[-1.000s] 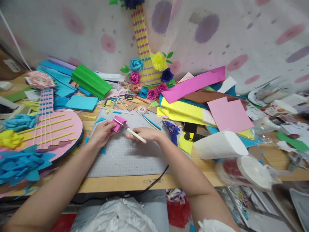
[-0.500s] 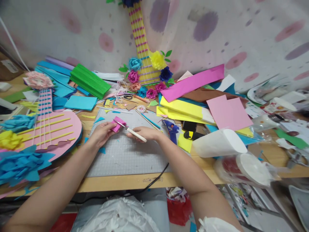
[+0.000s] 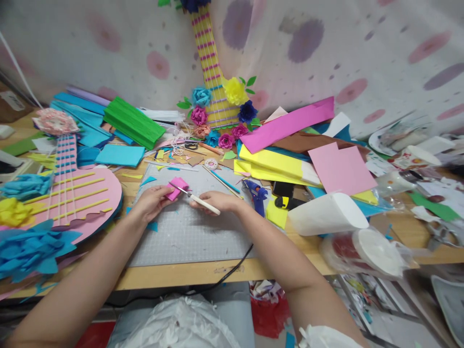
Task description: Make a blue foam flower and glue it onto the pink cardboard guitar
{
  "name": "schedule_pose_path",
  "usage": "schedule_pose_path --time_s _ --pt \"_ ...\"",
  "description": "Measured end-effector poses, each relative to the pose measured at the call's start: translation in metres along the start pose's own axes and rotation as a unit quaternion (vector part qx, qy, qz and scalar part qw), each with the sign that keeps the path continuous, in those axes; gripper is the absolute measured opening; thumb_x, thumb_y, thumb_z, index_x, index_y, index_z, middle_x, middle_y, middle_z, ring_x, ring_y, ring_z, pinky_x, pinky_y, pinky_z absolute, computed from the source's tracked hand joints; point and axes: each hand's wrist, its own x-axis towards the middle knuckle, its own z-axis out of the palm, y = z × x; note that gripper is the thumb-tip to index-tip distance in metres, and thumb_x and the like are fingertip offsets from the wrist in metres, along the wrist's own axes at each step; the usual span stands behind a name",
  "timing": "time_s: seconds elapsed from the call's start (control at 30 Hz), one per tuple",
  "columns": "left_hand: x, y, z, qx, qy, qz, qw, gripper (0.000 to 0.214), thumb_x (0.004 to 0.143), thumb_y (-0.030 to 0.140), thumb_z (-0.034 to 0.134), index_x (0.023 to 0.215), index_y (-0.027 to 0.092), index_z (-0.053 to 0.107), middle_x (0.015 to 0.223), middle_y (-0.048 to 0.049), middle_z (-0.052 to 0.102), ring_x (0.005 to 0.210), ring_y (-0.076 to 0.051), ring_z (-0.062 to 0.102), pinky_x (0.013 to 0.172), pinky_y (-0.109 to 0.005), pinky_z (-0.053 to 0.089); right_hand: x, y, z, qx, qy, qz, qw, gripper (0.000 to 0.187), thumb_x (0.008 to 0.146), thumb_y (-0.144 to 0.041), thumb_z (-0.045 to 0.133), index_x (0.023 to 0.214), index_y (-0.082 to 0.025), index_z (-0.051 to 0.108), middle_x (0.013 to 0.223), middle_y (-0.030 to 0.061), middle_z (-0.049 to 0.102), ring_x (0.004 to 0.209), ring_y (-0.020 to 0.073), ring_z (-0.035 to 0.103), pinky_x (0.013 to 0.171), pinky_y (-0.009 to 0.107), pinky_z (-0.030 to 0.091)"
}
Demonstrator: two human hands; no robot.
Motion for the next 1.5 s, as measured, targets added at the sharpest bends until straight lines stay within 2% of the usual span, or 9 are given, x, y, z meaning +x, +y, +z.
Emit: schedule_pose_path --time_s 0.4,0.97,1.17,1.33,1.4,1.47,1.5 --pt "-0.002 0.001 -0.002 0.011 -0.009 -0.009 1.0 0.008 0.066 0.006 0.061 0.057 0.006 0.061 0.054 -0.0038 0.06 0.051 -0.009 0.057 0.053 -0.02 0.054 -0.003 -0.005 0.002 -0.099 0.021 0.013 0.995 0.047 0.07 -0.063 0.054 0.065 -0.018 0.042 0.05 -0.0071 0.04 0.043 0.005 0.037 0.042 0.02 0.028" --pt "-0.01 0.001 -0.008 0.023 -0.003 -0.037 0.999 0.007 0.064 0.006 0.063 0.057 0.007 0.064 0.057 -0.0069 0.065 0.053 -0.011 0.061 0.052 -0.019 0.054 0.001 0.0 -0.003 -0.075 -0.008 0.039 0.996 0.045 0.065 -0.06 0.061 0.067 -0.017 0.046 0.049 -0.008 0.042 0.04 0.0046 0.038 0.04 0.019 0.029" --pt "-0.016 0.004 -0.018 0.058 -0.011 -0.061 0.996 0.006 0.063 0.007 0.066 0.058 0.008 0.063 0.057 -0.0073 0.066 0.05 -0.012 0.061 0.048 -0.019 0.053 0.001 -0.003 -0.004 -0.077 -0.051 0.048 0.995 0.046 0.069 -0.061 0.057 0.064 -0.018 0.042 0.046 -0.0084 0.042 0.037 0.0043 0.037 0.039 0.02 0.029" --pt "-0.014 0.016 -0.029 0.009 -0.012 -0.006 1.0 0.008 0.065 0.008 0.065 0.058 0.01 0.061 0.06 -0.0058 0.067 0.054 -0.011 0.063 0.052 -0.019 0.054 -0.009 -0.011 -0.003 -0.107 -0.098 0.063 0.987 0.043 0.071 -0.059 0.056 0.068 -0.017 0.045 0.051 -0.0066 0.044 0.042 0.0058 0.04 0.042 0.02 0.032" --pt "-0.011 0.018 -0.03 -0.028 0.007 0.031 0.999 0.008 0.065 0.008 0.063 0.059 0.011 0.06 0.062 -0.0051 0.068 0.059 -0.012 0.064 0.056 -0.02 0.055 -0.015 -0.015 -0.003 -0.166 -0.051 0.045 0.984 0.041 0.074 -0.058 0.052 0.071 -0.017 0.049 0.056 -0.0039 0.049 0.048 0.0078 0.045 0.047 0.021 0.035" --pt "-0.009 0.016 -0.029 -0.057 0.026 0.065 0.996 0.006 0.066 0.009 0.063 0.062 0.011 0.059 0.063 -0.0043 0.068 0.061 -0.012 0.065 0.058 -0.02 0.055 -0.019 -0.018 -0.002 -0.272 0.072 0.04 0.959 0.038 0.077 -0.055 0.049 0.075 -0.017 0.054 0.065 0.0003 0.058 0.057 0.0112 0.052 0.052 0.022 0.036" --pt "-0.008 0.015 -0.028 -0.067 0.033 0.08 0.994 0.005 0.067 0.009 0.063 0.064 0.011 0.059 0.063 -0.0038 0.068 0.062 -0.012 0.065 0.058 -0.019 0.054 -0.02 -0.019 -0.002 -0.331 0.145 0.048 0.931 0.036 0.079 -0.052 0.048 0.077 -0.017 0.056 0.071 0.0026 0.061 0.062 0.0134 0.055 0.054 0.023 0.036"
